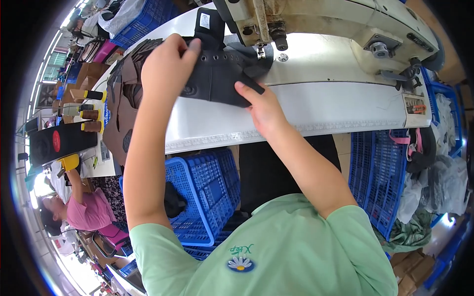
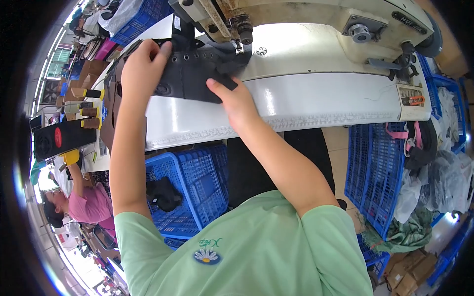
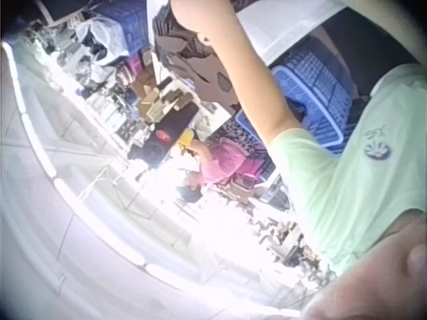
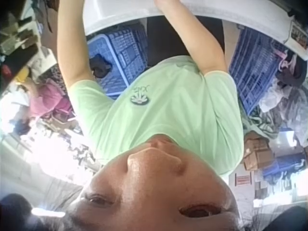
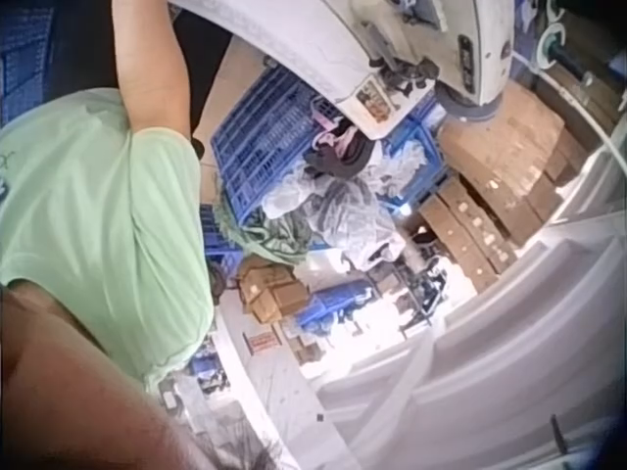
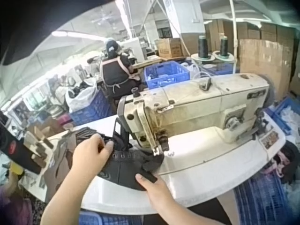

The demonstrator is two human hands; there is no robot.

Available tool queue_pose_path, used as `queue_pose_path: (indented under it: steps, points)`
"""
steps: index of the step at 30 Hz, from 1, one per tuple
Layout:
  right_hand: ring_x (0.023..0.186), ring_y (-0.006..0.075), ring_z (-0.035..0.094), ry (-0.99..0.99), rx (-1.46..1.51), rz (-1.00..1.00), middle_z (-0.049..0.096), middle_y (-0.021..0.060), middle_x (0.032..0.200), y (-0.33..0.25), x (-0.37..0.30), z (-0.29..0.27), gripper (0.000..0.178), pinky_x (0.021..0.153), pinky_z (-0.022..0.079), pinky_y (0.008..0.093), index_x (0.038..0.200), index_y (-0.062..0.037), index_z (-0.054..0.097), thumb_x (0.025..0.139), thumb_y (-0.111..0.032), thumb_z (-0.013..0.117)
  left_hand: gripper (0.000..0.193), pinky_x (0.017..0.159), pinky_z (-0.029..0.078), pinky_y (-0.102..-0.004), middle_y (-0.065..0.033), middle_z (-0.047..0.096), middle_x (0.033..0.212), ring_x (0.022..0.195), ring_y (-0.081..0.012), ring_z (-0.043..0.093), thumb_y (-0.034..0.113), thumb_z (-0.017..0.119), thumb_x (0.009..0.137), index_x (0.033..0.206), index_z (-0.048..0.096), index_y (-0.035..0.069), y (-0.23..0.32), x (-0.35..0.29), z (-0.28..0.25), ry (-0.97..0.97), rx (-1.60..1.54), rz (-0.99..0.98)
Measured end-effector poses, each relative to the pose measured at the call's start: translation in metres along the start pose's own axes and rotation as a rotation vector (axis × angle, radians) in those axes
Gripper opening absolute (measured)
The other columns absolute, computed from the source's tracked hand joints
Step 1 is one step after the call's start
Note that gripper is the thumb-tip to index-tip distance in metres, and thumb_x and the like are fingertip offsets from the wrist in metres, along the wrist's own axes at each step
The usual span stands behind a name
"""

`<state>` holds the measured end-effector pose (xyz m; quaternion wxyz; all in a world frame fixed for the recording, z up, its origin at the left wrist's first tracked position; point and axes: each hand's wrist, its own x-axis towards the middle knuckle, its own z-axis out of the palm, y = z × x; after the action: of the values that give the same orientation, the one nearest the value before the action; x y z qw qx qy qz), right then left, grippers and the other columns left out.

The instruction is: The recorder is stitching various components of a shoe using an industrial sewing machine.

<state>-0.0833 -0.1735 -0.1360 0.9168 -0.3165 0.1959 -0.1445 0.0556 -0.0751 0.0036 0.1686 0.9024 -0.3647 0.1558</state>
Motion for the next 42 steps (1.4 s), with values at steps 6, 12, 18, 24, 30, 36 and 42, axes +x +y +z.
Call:
queue_pose_path:
  steps: [6,12,18,24,30,36,42]
  points:
    - [0.103,0.0181,0.063,-0.051,0.031,0.008,0.065,0.0081,0.119,0.0,-0.002,-0.001,0.049,0.089,0.049,0.031,0.13,-0.0031,0.057,0.088,-0.021,0.074,0.048,0.111,0.037,-0.0419,-0.0098,0.059,0.134,0.133,-0.0258,0.049,0.017,0.07,0.072,0.118,0.064,0.003,0.032,-0.063,0.0,-0.076,0.339,0.874]
    - [0.101,0.0163,0.064,0.0,0.027,0.092,0.067,0.0066,0.113,-0.005,-0.011,-0.002,0.043,0.084,0.051,0.0318,0.128,-0.0045,0.059,0.089,-0.02,0.07,0.051,0.112,0.037,-0.0392,-0.014,0.058,0.137,0.132,-0.0253,0.051,0.019,0.058,0.08,0.126,0.059,-0.002,0.02,-0.068,0.019,-0.027,0.689,0.933]
    - [0.103,0.0189,0.062,0.029,-0.16,0.098,0.066,0.0063,0.112,-0.025,-0.023,-0.018,0.04,0.089,0.048,0.0348,0.125,-0.0049,0.06,0.088,-0.018,0.067,0.045,0.105,0.04,-0.0387,-0.018,0.063,0.128,0.123,-0.0297,0.057,0.019,0.057,0.079,0.117,0.065,-0.003,0.017,-0.075,0.033,-0.041,0.823,1.002]
    - [0.094,0.0273,0.064,0.07,-1.532,-0.616,0.066,0.0105,0.097,-0.056,-0.014,-0.032,0.03,0.085,0.049,0.0412,0.108,-0.0052,0.068,0.08,-0.015,0.067,0.043,0.103,0.04,-0.039,-0.02,0.068,0.12,0.118,-0.0306,0.06,0.018,0.058,0.077,0.112,0.068,-0.004,0.022,-0.084,0.045,-0.103,0.835,1.016]
    - [0.102,0.0278,0.063,-0.04,-1.783,-0.889,0.069,0.0071,0.102,-0.042,0.016,-0.034,0.025,0.09,0.048,0.0428,0.102,-0.0077,0.073,0.077,-0.01,0.07,0.045,0.108,0.039,-0.0405,-0.0194,0.068,0.12,0.119,-0.0294,0.059,0.017,0.057,0.077,0.116,0.066,-0.004,0.016,-0.086,0.05,-0.155,0.703,0.988]
    - [0.112,0.0277,0.061,-0.029,-1.723,-0.883,0.069,0.0071,0.114,-0.035,0.017,-0.046,0.026,0.093,0.048,0.0416,0.104,-0.0089,0.073,0.079,-0.013,0.071,0.043,0.111,0.039,-0.0391,-0.0173,0.069,0.115,0.116,-0.0262,0.062,0.015,0.056,0.077,0.114,0.066,-0.004,0.009,-0.093,0.062,-0.078,0.552,0.966]
    - [0.112,0.0281,0.062,-0.031,-1.755,-1.002,0.069,0.0104,0.112,-0.031,0.014,-0.049,0.026,0.093,0.048,0.0418,0.104,-0.006,0.072,0.079,-0.013,0.069,0.04,0.108,0.043,-0.0369,-0.0169,0.071,0.111,0.112,-0.026,0.065,0.015,0.056,0.076,0.11,0.066,-0.005,0.008,-0.095,0.066,-0.048,0.508,0.972]
